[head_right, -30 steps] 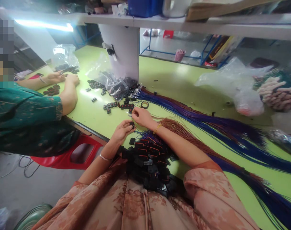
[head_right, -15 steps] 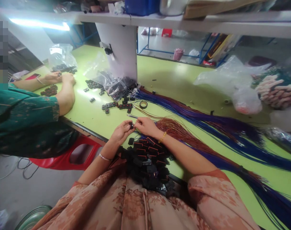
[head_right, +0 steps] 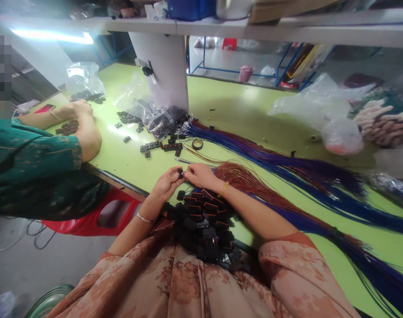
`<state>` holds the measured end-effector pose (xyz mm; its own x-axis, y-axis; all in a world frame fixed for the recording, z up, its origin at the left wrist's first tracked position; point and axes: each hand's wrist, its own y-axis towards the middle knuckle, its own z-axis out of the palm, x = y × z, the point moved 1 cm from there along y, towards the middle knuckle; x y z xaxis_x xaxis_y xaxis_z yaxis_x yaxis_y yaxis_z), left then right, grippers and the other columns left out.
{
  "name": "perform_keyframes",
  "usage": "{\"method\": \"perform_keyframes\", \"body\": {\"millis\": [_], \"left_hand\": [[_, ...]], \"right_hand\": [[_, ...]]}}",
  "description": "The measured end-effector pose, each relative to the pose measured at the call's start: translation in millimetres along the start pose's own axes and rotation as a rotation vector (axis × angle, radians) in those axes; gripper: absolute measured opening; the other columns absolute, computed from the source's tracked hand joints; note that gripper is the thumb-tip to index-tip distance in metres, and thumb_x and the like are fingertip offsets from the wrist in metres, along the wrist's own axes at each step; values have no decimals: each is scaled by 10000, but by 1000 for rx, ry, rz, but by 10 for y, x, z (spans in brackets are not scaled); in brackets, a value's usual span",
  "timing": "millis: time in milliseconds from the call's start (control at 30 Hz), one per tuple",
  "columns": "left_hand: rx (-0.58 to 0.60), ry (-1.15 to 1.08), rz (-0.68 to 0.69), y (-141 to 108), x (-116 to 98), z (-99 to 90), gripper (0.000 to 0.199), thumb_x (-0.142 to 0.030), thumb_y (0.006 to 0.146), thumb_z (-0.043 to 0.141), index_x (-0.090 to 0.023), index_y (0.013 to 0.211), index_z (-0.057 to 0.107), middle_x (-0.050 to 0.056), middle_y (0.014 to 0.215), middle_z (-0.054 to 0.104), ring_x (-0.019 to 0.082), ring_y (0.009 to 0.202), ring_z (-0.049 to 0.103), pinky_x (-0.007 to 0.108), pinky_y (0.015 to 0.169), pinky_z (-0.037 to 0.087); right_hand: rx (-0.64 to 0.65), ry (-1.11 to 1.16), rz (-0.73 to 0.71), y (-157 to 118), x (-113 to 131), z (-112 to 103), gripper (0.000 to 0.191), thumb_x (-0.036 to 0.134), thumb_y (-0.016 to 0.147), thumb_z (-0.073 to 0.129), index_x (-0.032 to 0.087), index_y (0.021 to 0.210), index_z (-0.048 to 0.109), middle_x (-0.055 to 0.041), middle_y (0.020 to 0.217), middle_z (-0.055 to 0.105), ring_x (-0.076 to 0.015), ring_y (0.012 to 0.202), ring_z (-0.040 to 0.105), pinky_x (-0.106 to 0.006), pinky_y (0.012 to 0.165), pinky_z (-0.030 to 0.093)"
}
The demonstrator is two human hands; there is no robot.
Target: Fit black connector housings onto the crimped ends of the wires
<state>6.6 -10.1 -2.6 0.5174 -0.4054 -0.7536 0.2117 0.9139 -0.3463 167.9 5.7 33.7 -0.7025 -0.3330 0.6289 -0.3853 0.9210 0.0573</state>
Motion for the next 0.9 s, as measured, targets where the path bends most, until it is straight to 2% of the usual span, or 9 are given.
{"method": "perform_keyframes", "body": {"millis": [333, 433, 600, 667, 800, 900], "left_hand": [[4, 37, 22, -22, 0, 27, 252, -91, 724, 690, -157, 949, 597, 20, 874, 630, 110, 853, 623, 349, 966, 480], [-18, 60, 28, -30, -12, 37, 248, -73, 723, 682, -157, 941, 599, 16, 866, 633, 100, 817, 621, 331, 932, 494], [-87, 99, -2, 12, -22, 27, 191, -58, 732, 655, -139, 897, 601, 27, 820, 641, 109, 773, 628, 347, 889, 518], [-103, 109, -6, 28, -14, 37, 180, -50, 737, 643, -133, 892, 601, 33, 818, 648, 110, 765, 630, 350, 880, 523], [-122, 117, 13, 24, 5, 70, 182, -45, 739, 639, -135, 890, 589, 23, 788, 647, 105, 755, 630, 320, 845, 535], [-138, 140, 28, 11, -2, 74, 197, -32, 733, 635, -138, 891, 584, 17, 790, 647, 95, 745, 626, 296, 824, 538]], "right_hand": [[35, -19, -17, 23, -2, 16, 239, 288, 825, 468, 168, 647, 573, 6, 593, 545, -109, 546, 388, -251, 540, 210], [39, -131, -79, 6, 27, 26, 246, 283, 867, 443, 161, 721, 599, -31, 671, 601, -127, 585, 419, -264, 567, 227], [24, -407, -248, -4, 56, 60, 234, 250, 884, 446, 115, 910, 635, -135, 880, 653, -195, 754, 508, -294, 649, 269], [45, -418, -226, 12, 51, 68, 225, 237, 881, 453, 112, 922, 635, -143, 898, 658, -202, 769, 522, -296, 653, 276], [81, -296, -79, 45, 44, 78, 253, 246, 918, 407, 142, 866, 631, -98, 835, 677, -172, 706, 537, -281, 620, 274], [72, -324, -96, 49, 54, 76, 253, 253, 920, 409, 141, 872, 632, -103, 859, 682, -177, 728, 549, -283, 628, 273]]}}
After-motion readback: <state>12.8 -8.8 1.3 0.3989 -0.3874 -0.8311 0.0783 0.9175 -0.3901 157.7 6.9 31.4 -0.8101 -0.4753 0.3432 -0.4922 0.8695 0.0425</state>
